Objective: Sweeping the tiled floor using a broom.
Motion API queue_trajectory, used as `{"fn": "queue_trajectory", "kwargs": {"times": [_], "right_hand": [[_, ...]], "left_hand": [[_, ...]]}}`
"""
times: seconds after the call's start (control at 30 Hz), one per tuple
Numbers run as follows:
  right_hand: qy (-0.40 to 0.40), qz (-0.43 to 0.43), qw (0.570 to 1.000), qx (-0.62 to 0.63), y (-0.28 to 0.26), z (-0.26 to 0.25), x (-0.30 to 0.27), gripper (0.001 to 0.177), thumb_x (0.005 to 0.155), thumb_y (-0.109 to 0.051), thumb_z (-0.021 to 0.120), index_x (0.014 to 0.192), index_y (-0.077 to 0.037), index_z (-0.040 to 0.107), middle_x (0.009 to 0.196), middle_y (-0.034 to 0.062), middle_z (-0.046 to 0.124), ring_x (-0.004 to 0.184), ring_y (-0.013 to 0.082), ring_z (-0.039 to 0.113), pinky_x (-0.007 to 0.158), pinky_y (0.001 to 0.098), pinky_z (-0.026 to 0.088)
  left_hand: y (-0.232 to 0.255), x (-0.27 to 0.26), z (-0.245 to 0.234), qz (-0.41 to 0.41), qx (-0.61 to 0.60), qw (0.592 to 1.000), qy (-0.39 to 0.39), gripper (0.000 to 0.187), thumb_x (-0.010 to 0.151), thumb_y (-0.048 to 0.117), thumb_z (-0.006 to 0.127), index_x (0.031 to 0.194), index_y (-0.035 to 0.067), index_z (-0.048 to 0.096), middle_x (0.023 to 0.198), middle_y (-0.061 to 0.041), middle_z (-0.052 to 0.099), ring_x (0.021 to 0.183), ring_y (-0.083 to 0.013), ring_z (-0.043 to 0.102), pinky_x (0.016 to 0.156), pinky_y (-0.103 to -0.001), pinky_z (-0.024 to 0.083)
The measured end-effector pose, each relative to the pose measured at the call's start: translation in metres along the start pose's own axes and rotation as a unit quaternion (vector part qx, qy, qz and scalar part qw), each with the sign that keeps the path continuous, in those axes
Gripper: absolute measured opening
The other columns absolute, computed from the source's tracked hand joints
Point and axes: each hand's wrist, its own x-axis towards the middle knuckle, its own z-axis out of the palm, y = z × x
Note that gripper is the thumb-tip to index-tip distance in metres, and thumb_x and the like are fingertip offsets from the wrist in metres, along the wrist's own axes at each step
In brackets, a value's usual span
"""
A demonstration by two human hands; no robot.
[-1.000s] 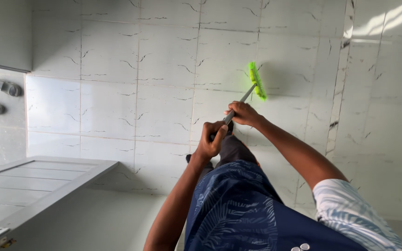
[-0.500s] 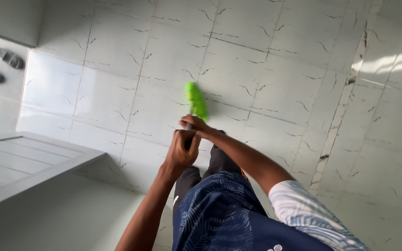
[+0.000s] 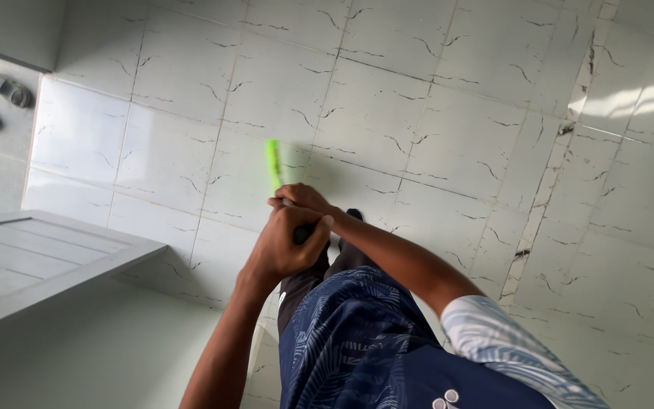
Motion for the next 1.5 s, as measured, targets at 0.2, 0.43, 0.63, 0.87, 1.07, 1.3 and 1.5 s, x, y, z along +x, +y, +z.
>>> {"fn": "queue_trajectory", "kwargs": {"times": [0.2, 0.43, 0.63, 0.87, 1.07, 1.3, 1.5], "right_hand": [[0.121, -0.045, 0.990, -0.050, -0.003, -0.069, -0.051, 0.034, 0.097, -0.038, 0.065, 0.086, -0.007, 0.063, 0.075, 0.0110, 0.065, 0.068, 0.0320, 0.064, 0.063, 0.0451, 0.050], [0.136, -0.011, 0.976, -0.169, 0.131, -0.104, -0.109, 0.033, 0.091, -0.025, 0.078, 0.074, -0.006, 0.057, 0.067, 0.0136, 0.059, 0.063, 0.0341, 0.059, 0.059, 0.0457, 0.046], [0.124, -0.046, 0.980, -0.148, 0.215, -0.093, -0.110, 0.028, 0.092, -0.024, 0.075, 0.083, -0.003, 0.058, 0.069, 0.0102, 0.058, 0.070, 0.0316, 0.060, 0.061, 0.0429, 0.047], [0.066, 0.031, 0.997, 0.012, 0.168, -0.043, -0.008, 0.031, 0.101, -0.023, 0.064, 0.076, -0.008, 0.052, 0.078, 0.0083, 0.052, 0.078, 0.0244, 0.053, 0.074, 0.0399, 0.047], [0.063, -0.020, 0.990, 0.126, 0.090, -0.025, 0.059, 0.025, 0.107, -0.026, 0.061, 0.093, -0.008, 0.051, 0.088, 0.0074, 0.054, 0.074, 0.0187, 0.055, 0.064, 0.0341, 0.049], [0.249, -0.162, 0.954, 0.037, 0.027, -0.023, 0.073, 0.040, 0.101, -0.023, 0.075, 0.133, -0.014, 0.052, 0.120, 0.0079, 0.066, 0.100, 0.0255, 0.069, 0.085, 0.0357, 0.058], [0.078, 0.008, 0.995, -0.064, 0.008, -0.095, 0.076, 0.034, 0.105, -0.038, 0.061, 0.105, -0.005, 0.064, 0.101, 0.0139, 0.070, 0.093, 0.0336, 0.069, 0.084, 0.0448, 0.054]], "left_hand": [[-0.075, -0.019, 0.025, 0.213, 0.027, 0.965, 0.150, 0.019, 0.095, 0.009, 0.071, 0.103, -0.002, 0.058, 0.090, -0.018, 0.066, 0.080, -0.0267, 0.061, 0.076, -0.038, 0.049], [-0.164, 0.021, 0.120, 0.162, -0.150, 0.968, 0.117, 0.018, 0.103, 0.010, 0.068, 0.112, -0.002, 0.058, 0.093, -0.012, 0.065, 0.077, -0.0201, 0.063, 0.073, -0.031, 0.052], [-0.144, 0.052, 0.128, 0.398, 0.163, 0.881, 0.195, 0.014, 0.099, 0.002, 0.066, 0.105, -0.010, 0.063, 0.094, -0.023, 0.066, 0.080, -0.0306, 0.063, 0.068, -0.034, 0.050], [-0.123, 0.061, 0.067, 0.269, 0.076, 0.955, 0.097, 0.012, 0.097, -0.001, 0.062, 0.086, -0.005, 0.059, 0.076, -0.018, 0.063, 0.059, -0.0283, 0.053, 0.060, -0.042, 0.043], [-0.054, 0.083, 0.007, -0.007, 0.008, 1.000, -0.003, 0.033, 0.093, 0.009, 0.061, 0.063, -0.004, 0.063, 0.056, -0.019, 0.062, 0.042, -0.0286, 0.055, 0.048, -0.040, 0.043], [-0.027, 0.096, -0.032, 0.047, 0.037, 0.998, -0.014, 0.029, 0.091, 0.017, 0.067, 0.070, -0.004, 0.068, 0.065, -0.018, 0.068, 0.052, -0.0299, 0.063, 0.056, -0.041, 0.051], [-0.010, 0.108, -0.074, 0.035, -0.070, 0.996, 0.029, 0.026, 0.093, 0.016, 0.065, 0.083, -0.005, 0.075, 0.063, -0.015, 0.072, 0.054, -0.0157, 0.064, 0.054, -0.030, 0.050]]}}
